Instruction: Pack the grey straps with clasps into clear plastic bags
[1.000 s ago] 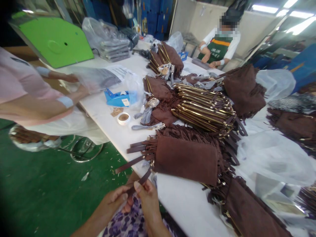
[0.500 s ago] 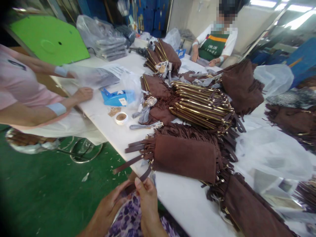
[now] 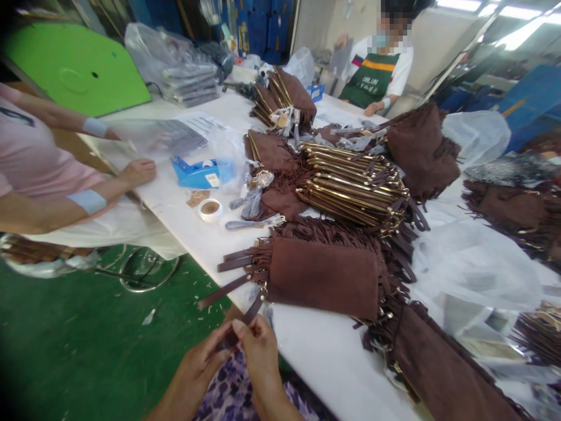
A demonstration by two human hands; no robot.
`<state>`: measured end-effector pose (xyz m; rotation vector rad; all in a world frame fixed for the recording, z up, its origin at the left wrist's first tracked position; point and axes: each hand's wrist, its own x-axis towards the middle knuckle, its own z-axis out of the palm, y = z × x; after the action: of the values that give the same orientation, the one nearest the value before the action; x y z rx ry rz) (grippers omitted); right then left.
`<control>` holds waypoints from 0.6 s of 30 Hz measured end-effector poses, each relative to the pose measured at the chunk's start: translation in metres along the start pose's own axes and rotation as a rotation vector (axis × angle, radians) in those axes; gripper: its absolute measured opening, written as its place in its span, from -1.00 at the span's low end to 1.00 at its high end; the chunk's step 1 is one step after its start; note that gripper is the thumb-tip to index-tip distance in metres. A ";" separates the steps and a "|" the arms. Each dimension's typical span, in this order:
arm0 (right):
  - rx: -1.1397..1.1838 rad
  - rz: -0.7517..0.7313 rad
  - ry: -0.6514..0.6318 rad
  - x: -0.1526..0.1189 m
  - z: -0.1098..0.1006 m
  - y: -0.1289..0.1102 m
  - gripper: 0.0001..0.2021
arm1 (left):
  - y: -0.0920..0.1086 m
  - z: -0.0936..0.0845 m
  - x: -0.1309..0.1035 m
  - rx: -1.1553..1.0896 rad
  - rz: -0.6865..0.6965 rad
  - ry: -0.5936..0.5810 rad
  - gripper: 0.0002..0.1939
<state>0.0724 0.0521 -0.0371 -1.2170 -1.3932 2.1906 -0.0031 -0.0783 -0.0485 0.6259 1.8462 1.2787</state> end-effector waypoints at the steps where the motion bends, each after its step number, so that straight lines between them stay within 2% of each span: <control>1: 0.018 0.012 -0.017 0.000 0.000 0.000 -0.73 | 0.003 -0.001 0.003 -0.052 -0.010 -0.013 -0.54; 6: 0.077 0.130 -0.201 -0.004 0.001 0.004 -0.64 | 0.008 -0.001 0.019 -0.486 -0.157 -0.176 -0.34; 8: 0.078 0.144 -0.229 -0.005 -0.002 0.005 -0.62 | 0.005 0.000 0.024 -0.607 -0.193 -0.256 -0.28; 11: 0.023 0.140 -0.146 0.000 -0.009 -0.001 -0.56 | 0.003 0.000 0.024 -0.701 -0.187 -0.318 -0.31; 18: -0.046 0.105 0.133 0.024 -0.007 -0.013 -0.48 | 0.007 -0.007 0.018 -0.637 -0.194 -0.298 -0.37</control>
<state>0.0611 0.0777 -0.0398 -1.4551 -1.3622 2.1117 -0.0192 -0.0657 -0.0464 0.2597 1.1341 1.4481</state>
